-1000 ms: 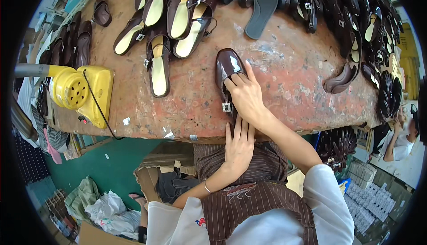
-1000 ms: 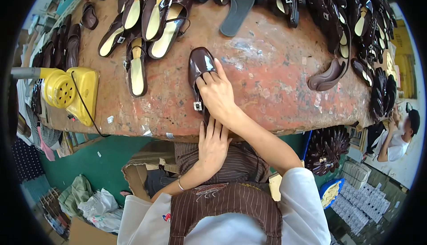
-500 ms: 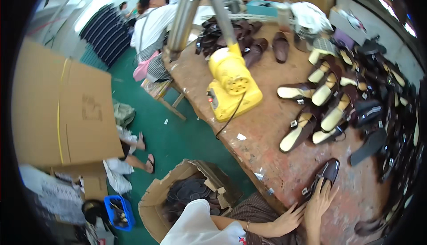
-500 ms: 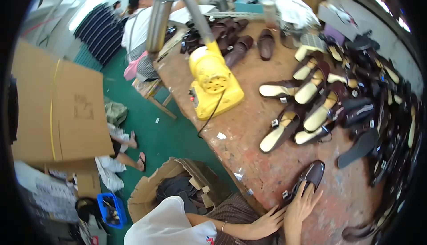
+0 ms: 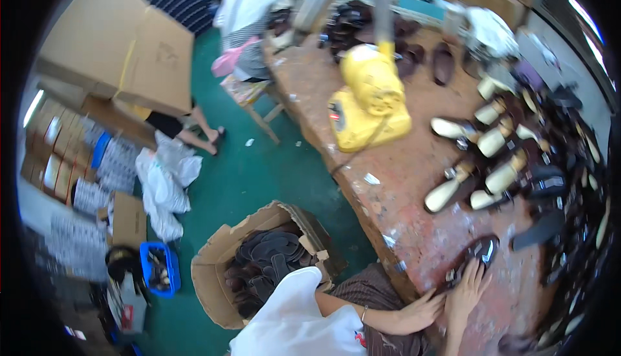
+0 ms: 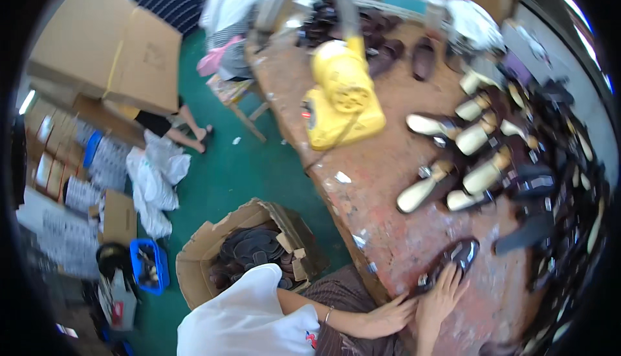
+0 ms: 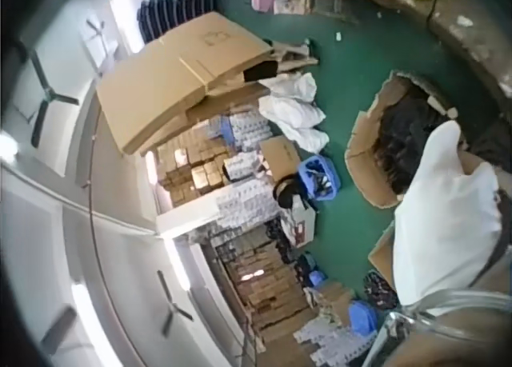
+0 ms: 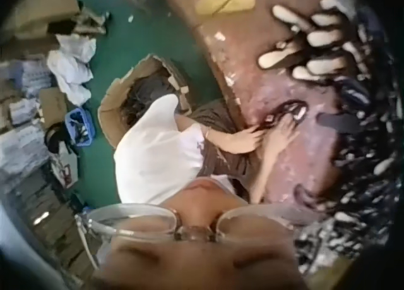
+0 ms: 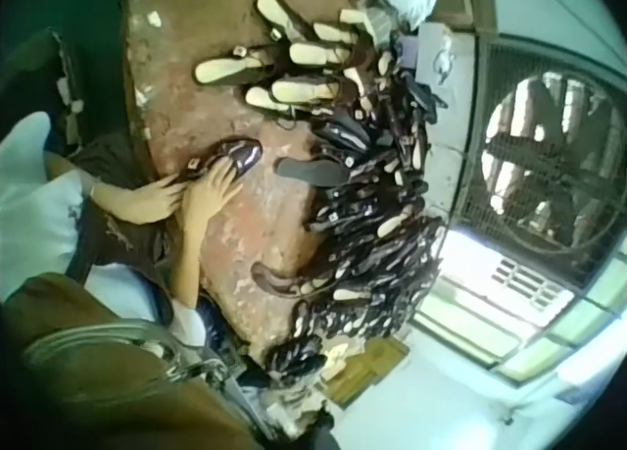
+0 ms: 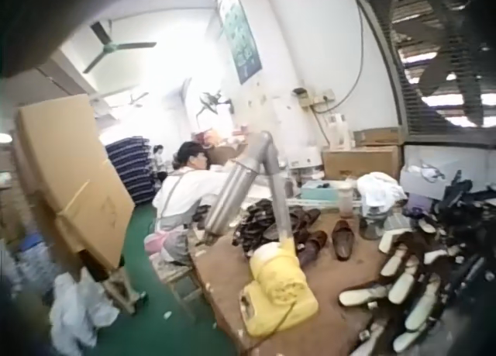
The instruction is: The person inserts insoles into shoes, presses them into place inside each shoe by hand, and fastens the buckles on the shoe straps.
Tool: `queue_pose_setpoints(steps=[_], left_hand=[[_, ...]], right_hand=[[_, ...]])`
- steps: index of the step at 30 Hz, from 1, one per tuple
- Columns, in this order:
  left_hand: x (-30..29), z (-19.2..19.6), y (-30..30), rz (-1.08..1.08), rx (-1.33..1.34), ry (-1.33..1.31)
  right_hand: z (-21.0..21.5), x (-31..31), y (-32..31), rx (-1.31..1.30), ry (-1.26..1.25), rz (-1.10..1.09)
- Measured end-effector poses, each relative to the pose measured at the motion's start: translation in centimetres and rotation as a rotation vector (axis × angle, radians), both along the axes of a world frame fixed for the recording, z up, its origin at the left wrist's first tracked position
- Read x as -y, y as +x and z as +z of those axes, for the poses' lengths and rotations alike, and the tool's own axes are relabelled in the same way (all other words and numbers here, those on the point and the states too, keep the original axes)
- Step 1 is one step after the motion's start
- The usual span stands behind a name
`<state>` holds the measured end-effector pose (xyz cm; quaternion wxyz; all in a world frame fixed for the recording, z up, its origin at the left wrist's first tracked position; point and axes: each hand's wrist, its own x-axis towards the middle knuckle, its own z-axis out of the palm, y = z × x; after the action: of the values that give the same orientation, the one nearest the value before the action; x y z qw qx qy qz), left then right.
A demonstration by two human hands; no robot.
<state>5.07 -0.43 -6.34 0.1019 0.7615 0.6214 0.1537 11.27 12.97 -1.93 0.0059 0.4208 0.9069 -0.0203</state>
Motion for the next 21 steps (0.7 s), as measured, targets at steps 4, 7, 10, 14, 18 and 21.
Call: queue_pose_setpoints(steps=[4, 7, 10, 14, 18, 21], left_hand=[[-1.0, 1.6, -2.9, 0.089, 0.430, -0.009], [-0.7, 1.2, -3.4, -0.016, 0.092, -0.125], [-1.2, 1.1, -3.6, -0.082, 0.164, 0.023], [-1.5, 2.3, -2.9, -0.095, 0.217, -0.031], [-1.5, 3.0, -2.5, -0.064, 0.228, 0.009], [-1.0, 0.7, -2.8, -0.140, 0.238, 0.008]], right_hand=[[-0.6, -3.4, -3.8, -0.021, -0.148, -0.137], [0.7, -1.3, -2.9, -0.322, 0.036, 0.036], [0.1, 1.7, -1.0, -0.255, -0.033, -0.030], [0.4, -1.1, -2.6, -0.164, 0.007, -0.147], [0.4, -0.6, -1.8, -0.173, -0.109, -0.183], [-2.6, 1.4, -0.8, -0.250, 0.184, -0.143]])
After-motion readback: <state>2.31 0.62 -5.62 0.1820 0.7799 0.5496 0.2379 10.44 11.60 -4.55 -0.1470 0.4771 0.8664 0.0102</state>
